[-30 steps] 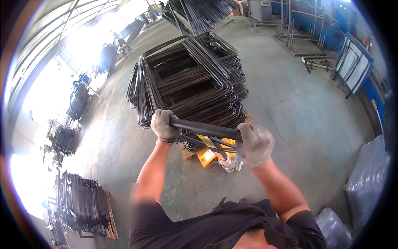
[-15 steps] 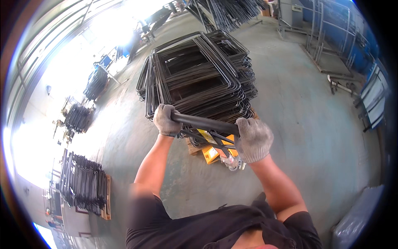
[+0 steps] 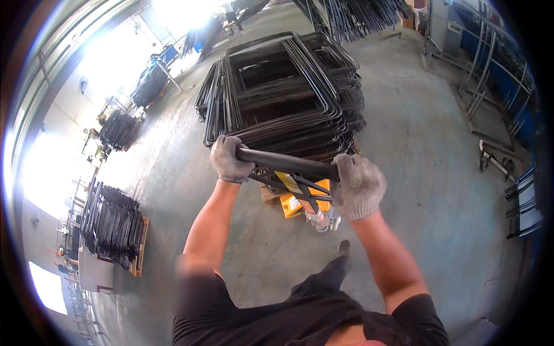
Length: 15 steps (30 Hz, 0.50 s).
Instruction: The person picks up stacks of metal frames from a pallet and places them onto a metal rack. They then use a yellow pallet jack to move a large stack of metal frames across the warehouse floor to a different location.
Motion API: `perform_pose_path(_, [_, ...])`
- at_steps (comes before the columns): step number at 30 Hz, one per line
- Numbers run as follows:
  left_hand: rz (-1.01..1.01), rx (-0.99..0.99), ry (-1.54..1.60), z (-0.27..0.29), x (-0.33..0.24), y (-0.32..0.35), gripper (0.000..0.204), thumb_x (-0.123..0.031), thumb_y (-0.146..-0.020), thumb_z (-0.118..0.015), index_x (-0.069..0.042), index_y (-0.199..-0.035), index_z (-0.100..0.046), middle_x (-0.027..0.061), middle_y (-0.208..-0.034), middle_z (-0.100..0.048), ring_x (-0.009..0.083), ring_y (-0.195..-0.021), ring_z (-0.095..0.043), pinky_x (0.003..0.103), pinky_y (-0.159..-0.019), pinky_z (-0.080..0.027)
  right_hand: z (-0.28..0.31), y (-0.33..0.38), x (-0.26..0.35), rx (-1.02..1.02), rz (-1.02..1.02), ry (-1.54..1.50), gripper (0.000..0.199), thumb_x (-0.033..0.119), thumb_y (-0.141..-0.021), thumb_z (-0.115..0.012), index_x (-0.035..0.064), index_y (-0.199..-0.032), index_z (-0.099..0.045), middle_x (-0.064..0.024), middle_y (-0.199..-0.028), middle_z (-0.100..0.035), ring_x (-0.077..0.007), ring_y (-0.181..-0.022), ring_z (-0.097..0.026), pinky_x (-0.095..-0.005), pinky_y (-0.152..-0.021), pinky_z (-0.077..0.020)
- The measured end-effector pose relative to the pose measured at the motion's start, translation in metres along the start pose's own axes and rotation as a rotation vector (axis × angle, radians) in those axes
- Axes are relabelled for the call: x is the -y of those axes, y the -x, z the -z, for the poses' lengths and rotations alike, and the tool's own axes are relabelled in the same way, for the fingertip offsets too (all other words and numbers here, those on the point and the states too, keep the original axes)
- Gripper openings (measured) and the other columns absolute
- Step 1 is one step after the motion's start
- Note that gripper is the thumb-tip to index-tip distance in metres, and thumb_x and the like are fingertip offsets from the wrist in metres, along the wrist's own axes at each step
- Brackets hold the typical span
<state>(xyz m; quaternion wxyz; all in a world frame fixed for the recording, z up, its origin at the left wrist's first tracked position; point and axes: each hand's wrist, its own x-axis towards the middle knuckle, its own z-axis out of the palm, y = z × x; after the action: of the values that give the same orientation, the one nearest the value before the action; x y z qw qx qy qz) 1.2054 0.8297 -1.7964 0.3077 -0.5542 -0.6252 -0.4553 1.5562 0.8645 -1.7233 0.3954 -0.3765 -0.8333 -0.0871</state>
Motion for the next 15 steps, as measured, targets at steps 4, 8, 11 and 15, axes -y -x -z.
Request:
perform_pose_path(4, [-0.038,-0.057,-0.036,0.010,0.004,-0.005,0.021,-0.005,-0.072,-0.076,-0.014,-0.086,-0.065,0.0114,-0.080,-0.062,0.0377,-0.071,-0.063,0.051,-0.064,-0.050,0.006,-0.007,0.003,-0.026,0.031,-0.053,0.031,0.012,-0.071,-0.081,0.0145,-0.100,-0.070,-0.0063,-0.083,-0.065,-0.0308,-0.071,-0.065,-0.0451,-0.062,-0.0518])
perform_pose_path(8, [-0.002,-0.014,-0.104,0.016,-0.009,0.020,0.021,-0.006,-0.072,-0.078,-0.014,-0.087,-0.065,0.0107,-0.081,-0.062,0.0367,-0.072,-0.062,0.051,-0.065,-0.050,0.008,0.016,-0.008,0.034,0.024,-0.085,0.034,0.011,-0.070,-0.082,0.0148,-0.102,-0.071,-0.0063,-0.085,-0.067,-0.0308,-0.072,-0.067,-0.0450,-0.063,-0.0528])
perform_pose_path(11, [-0.020,-0.019,-0.094,0.019,-0.018,0.026,0.020,-0.004,-0.074,-0.078,-0.012,-0.086,-0.064,0.0109,-0.080,-0.061,0.0359,-0.071,-0.062,0.049,-0.064,-0.050,0.009,0.019,-0.014,0.058,0.046,-0.102,0.035,0.010,-0.069,-0.083,0.0147,-0.102,-0.071,-0.0065,-0.086,-0.068,-0.0311,-0.073,-0.068,-0.0451,-0.063,-0.0533])
perform_pose_path(15, [-0.014,-0.048,-0.115,0.019,-0.023,0.026,0.020,-0.002,-0.075,-0.077,-0.011,-0.086,-0.064,0.0111,-0.080,-0.060,0.0359,-0.070,-0.061,0.048,-0.064,-0.051,0.008,0.010,-0.020,0.038,0.091,-0.098,0.035,0.010,-0.070,-0.082,0.0147,-0.102,-0.072,-0.0071,-0.087,-0.069,-0.0315,-0.072,-0.068,-0.0453,-0.064,-0.0537])
